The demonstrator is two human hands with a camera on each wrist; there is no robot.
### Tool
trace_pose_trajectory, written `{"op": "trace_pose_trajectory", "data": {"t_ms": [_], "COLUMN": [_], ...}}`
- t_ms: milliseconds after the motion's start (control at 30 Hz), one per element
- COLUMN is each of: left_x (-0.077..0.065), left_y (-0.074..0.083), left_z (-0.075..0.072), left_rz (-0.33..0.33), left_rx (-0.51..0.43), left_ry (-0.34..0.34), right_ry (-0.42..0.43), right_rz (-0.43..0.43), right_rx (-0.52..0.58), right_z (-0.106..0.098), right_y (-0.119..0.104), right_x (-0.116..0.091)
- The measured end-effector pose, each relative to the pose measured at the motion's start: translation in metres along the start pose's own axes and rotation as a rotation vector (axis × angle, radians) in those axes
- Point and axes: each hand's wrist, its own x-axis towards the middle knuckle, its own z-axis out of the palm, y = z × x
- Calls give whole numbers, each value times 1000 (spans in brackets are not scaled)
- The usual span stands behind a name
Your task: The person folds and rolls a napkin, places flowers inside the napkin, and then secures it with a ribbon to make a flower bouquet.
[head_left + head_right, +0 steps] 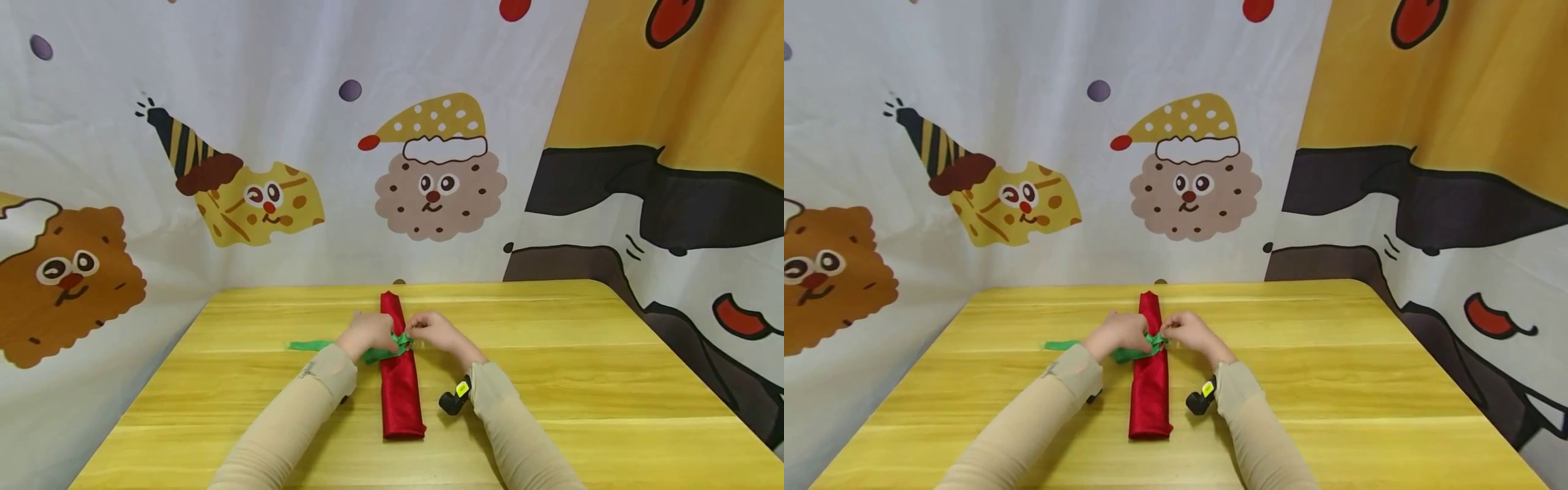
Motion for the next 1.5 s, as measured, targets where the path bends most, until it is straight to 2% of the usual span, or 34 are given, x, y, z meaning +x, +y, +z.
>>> {"op": "trace_pose_trajectory", "data": {"t_ms": [233,433,633,833,1033,1500], "left_x": [-4,-3,-7,-5,-6,-1], "left_y": [2,-7,-11,-10,-7,-1], "left_z": [0,3,3,5,4,6], "left_rz": [-30,22,48,8,-25,-57], "left_rx": [0,-48,-132,-131,-138,-85], "left_ry": [16,23,-15,-28,-24,33], "right_ry": [-26,-94,-89,-57,2,113], "right_rz": [58,73,82,79,76,106], "right_rx": [9,-18,-17,14,-5,-28], "right_z": [2,5,6,6,5,7], "right_y": [-2,-2,-3,-1,0,-2], "right_x": [1,4,3,1,0,1]}}
